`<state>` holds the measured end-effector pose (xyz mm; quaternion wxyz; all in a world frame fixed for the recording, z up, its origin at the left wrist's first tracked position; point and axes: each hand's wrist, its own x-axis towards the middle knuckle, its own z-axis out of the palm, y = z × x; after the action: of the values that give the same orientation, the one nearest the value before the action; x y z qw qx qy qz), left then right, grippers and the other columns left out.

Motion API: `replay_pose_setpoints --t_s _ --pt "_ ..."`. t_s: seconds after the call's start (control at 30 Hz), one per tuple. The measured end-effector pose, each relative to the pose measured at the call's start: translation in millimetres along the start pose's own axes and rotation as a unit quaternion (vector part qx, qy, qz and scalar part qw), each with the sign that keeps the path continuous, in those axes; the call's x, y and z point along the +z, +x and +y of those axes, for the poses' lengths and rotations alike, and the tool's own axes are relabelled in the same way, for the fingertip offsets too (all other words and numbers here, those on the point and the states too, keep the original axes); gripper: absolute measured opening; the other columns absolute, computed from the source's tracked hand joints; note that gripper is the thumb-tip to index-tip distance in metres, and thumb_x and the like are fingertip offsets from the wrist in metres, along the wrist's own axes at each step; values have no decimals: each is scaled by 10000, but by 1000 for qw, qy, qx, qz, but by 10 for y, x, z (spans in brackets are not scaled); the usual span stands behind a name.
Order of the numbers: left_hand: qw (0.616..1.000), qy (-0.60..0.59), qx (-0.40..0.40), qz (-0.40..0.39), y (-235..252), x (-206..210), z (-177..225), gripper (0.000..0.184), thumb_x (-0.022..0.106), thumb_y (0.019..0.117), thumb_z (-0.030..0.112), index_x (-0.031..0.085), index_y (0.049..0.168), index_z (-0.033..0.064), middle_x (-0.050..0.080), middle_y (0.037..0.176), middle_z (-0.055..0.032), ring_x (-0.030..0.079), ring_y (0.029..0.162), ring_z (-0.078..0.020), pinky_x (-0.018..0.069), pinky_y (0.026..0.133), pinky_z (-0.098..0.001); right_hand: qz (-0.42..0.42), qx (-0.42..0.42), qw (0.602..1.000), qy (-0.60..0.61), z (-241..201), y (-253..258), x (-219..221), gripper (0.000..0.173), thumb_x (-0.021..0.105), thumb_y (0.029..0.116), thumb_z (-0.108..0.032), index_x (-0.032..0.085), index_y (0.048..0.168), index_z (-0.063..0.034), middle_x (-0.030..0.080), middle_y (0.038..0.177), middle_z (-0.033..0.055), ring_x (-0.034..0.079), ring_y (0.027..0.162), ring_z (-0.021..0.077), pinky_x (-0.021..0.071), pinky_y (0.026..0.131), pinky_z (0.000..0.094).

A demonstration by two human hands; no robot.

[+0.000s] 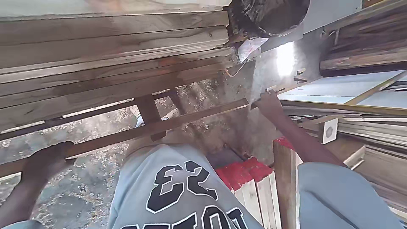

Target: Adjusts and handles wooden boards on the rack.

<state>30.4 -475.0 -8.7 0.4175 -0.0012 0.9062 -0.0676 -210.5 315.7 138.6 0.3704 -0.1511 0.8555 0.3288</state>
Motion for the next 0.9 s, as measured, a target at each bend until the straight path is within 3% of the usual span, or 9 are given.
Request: replay_pose_setpoints --t_s 0.1,0.17,0.23,0.33,0.4,0.57,0.7,0.8,0.9 --pt "994 -12 2 111 -32 185 55 447 873 739 283 672 1064 51 701 1007 -194 701 963 -415 553 758 -610 -62 97 970 216 35 -324 123 242 606 962 -66 749 1158 -74 677 1227 241 602 1199 451 397 1058 672" --pt "988 -25 -15 151 -84 230 181 371 820 764 214 674 1052 31 693 1009 -222 685 976 -446 533 770 -638 -30 86 897 432 -83 -521 340 360 531 1006 -10 686 1326 -69 665 1309 222 623 1233 362 449 1087 538" --pt "980 -38 -23 192 -83 272 267 338 784 765 155 663 1050 20 682 1006 -235 674 984 -460 516 791 -652 17 100 751 653 -492 -632 663 371 533 1007 12 594 1372 47 665 1265 222 672 1107 247 538 987 378" --pt "973 -61 -18 223 -65 354 281 334 744 781 141 670 1084 23 683 1036 -230 665 1008 -457 501 840 -652 25 171 512 841 -1398 -764 774 409 498 1071 -86 437 1466 4 662 1224 145 703 947 184 602 759 340" --pt "974 -67 0 215 -80 329 243 379 732 785 181 675 1134 44 692 1069 -216 664 1028 -454 499 860 -652 69 164 457 872 -1936 -733 814 430 449 1089 -97 404 1505 5 652 1277 154 699 1016 200 603 789 353" --pt "992 -100 69 39 -57 -62 94 552 810 830 310 644 1304 81 691 1186 -221 659 1116 -444 510 912 -659 245 246 642 683 -2628 -464 689 441 526 1034 -93 529 1465 4 598 1375 236 629 1207 315 528 1027 432" --pt "962 -139 144 -186 238 -363 -163 867 877 802 451 473 1512 158 672 1255 -249 644 1179 -457 495 997 -663 109 297 767 559 -2748 -438 413 492 542 1052 -199 486 1540 -179 503 1479 261 631 1200 410 541 989 528" --pt "940 -170 166 -246 483 -261 -258 724 901 795 333 590 1391 67 706 1153 -230 684 1081 -396 520 973 -609 -8 285 806 519 -2561 -694 107 587 543 1028 -183 397 1593 -249 504 1463 269 610 1228 420 534 992 555" --pt "951 -148 149 -227 411 -277 -173 565 874 804 298 664 1246 17 714 1078 -237 689 1032 -413 528 918 -634 40 293 773 561 -2256 -761 -35 453 561 1037 -204 544 1476 -97 617 1359 228 616 1237 372 499 1053 521"
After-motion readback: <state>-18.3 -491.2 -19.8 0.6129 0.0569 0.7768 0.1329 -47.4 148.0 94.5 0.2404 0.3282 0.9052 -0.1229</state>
